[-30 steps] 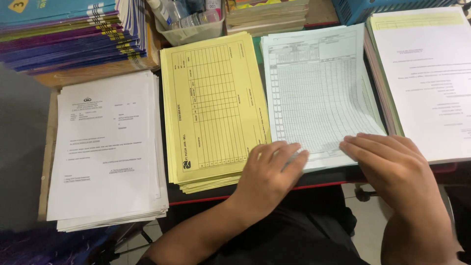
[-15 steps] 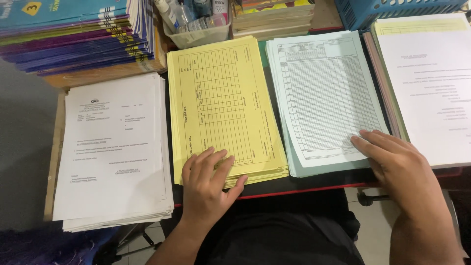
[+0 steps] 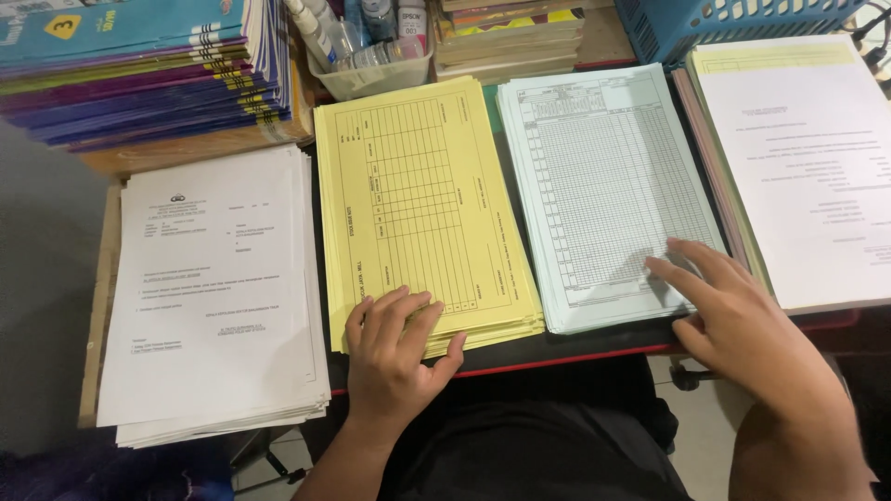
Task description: Sorting and organizing various documents, folders, and stacks of paper on a desk.
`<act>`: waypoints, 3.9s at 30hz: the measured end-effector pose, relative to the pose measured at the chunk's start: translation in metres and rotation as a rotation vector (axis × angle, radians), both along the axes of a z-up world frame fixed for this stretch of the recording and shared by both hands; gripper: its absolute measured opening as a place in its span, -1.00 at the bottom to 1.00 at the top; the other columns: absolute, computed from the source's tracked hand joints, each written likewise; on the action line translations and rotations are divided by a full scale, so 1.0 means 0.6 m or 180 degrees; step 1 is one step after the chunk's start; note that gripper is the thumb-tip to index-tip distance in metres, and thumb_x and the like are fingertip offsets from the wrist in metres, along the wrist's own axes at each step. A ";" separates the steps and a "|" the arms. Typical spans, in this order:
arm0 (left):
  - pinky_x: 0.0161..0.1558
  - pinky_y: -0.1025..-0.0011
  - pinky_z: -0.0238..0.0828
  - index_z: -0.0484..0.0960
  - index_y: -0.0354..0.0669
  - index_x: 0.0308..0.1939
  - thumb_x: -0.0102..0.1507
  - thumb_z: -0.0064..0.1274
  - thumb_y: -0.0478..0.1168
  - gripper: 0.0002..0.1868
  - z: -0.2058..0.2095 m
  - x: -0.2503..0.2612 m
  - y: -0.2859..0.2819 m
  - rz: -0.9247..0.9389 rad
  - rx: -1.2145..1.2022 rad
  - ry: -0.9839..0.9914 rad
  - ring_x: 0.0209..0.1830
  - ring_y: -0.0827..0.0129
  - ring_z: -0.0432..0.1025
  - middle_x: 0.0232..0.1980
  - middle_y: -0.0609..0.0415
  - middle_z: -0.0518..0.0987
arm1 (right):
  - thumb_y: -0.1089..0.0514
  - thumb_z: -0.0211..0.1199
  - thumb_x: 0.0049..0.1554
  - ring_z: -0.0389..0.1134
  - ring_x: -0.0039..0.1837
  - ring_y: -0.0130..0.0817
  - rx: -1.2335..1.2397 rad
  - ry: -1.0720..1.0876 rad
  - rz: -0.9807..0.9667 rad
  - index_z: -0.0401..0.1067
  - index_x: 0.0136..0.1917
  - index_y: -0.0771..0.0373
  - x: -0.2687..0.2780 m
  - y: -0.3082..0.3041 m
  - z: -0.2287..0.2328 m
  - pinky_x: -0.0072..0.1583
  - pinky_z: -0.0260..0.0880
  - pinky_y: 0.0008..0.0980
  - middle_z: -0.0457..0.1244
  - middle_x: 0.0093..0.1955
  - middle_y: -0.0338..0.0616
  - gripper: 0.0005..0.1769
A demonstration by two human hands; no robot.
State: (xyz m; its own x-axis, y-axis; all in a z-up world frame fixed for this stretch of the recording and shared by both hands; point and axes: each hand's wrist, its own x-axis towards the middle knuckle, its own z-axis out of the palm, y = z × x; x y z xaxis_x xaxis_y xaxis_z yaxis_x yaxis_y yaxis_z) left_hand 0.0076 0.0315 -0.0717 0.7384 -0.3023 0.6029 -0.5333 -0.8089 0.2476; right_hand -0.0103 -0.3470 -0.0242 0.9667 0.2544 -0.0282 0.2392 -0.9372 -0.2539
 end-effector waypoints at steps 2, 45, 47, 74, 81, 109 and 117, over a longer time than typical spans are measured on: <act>0.23 -0.01 0.29 0.68 -0.05 -0.11 0.18 0.30 0.04 -0.66 -0.001 0.000 -0.001 0.0010 -0.0001 -0.0019 0.09 0.20 0.51 0.00 0.13 0.60 | 0.31 0.13 0.00 0.11 0.54 0.00 -0.0061 0.0071 -0.0008 0.32 0.44 0.02 0.005 0.006 -0.006 0.43 0.18 0.05 0.10 0.56 -0.05 -0.28; 0.15 0.16 0.27 0.67 -0.03 -0.17 0.22 0.24 -0.11 -0.83 -0.005 0.001 -0.002 -0.0092 -0.0076 -0.0075 -0.02 0.27 0.55 -0.10 0.18 0.62 | 0.38 0.33 0.38 0.42 0.13 -0.28 0.0943 -0.1021 -0.1317 0.57 0.37 0.42 0.019 -0.052 0.072 0.30 0.37 -0.35 0.41 0.12 0.03 -0.70; 0.15 0.16 0.28 0.67 -0.03 -0.16 0.22 0.24 -0.12 -0.83 -0.003 0.000 -0.002 -0.0071 -0.0076 -0.0082 -0.04 0.29 0.55 -0.10 0.18 0.62 | 0.40 0.31 0.40 0.41 0.14 -0.25 0.1051 -0.1051 -0.1388 0.54 0.40 0.41 0.021 -0.063 0.053 0.32 0.36 -0.31 0.40 0.12 0.05 -0.69; 0.45 -0.02 0.13 -0.11 -0.22 0.60 0.07 0.06 0.40 0.25 0.063 -0.025 0.065 -0.1083 -0.5205 0.3524 0.52 -0.02 0.17 0.59 -0.19 0.16 | 0.42 0.11 0.26 0.35 -0.07 -0.12 0.1233 -0.3632 0.1741 0.58 -0.27 0.15 0.050 0.142 -0.009 0.30 0.14 -0.04 0.42 -0.19 -0.14 -0.64; 0.30 0.15 0.47 0.19 -0.21 0.51 0.19 0.11 -0.34 -0.19 0.066 -0.035 0.064 -0.0050 -0.5398 0.3287 0.26 0.08 0.48 0.29 -0.19 0.55 | 0.40 0.27 0.18 0.35 -0.04 0.13 0.1731 -0.3609 0.1606 0.40 -0.40 0.26 0.075 0.148 -0.039 0.53 0.05 0.22 0.39 -0.25 0.06 -0.68; -0.21 0.52 0.59 0.76 -0.24 -0.05 0.29 -0.04 0.08 -0.52 0.100 -0.065 0.019 0.0479 -0.3559 0.4869 -0.46 0.31 0.60 -0.34 -0.09 0.75 | 0.28 0.18 0.24 0.47 0.18 -0.25 0.1635 -0.1017 0.1917 0.54 0.13 0.22 0.056 0.284 0.013 0.34 0.36 -0.13 0.42 0.15 -0.16 -0.79; -0.46 0.49 0.57 0.55 -0.59 0.23 0.41 -0.12 -0.11 -0.46 0.025 -0.045 -0.010 0.0615 -0.4522 0.4887 -0.49 0.17 0.57 -0.46 -0.26 0.65 | 0.35 0.29 0.20 0.48 0.15 -0.02 0.1710 -0.2187 0.1696 0.58 -0.06 0.33 0.051 0.282 0.021 0.36 0.33 -0.01 0.43 0.05 0.00 -0.93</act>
State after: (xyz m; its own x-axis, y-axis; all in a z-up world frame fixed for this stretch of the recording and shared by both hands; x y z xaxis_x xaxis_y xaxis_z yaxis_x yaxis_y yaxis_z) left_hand -0.0196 0.0256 -0.0568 0.7079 -0.1684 -0.6860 0.7014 0.2823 0.6545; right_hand 0.0201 -0.1780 -0.0117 0.4883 0.4715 0.7343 0.8440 -0.4692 -0.2600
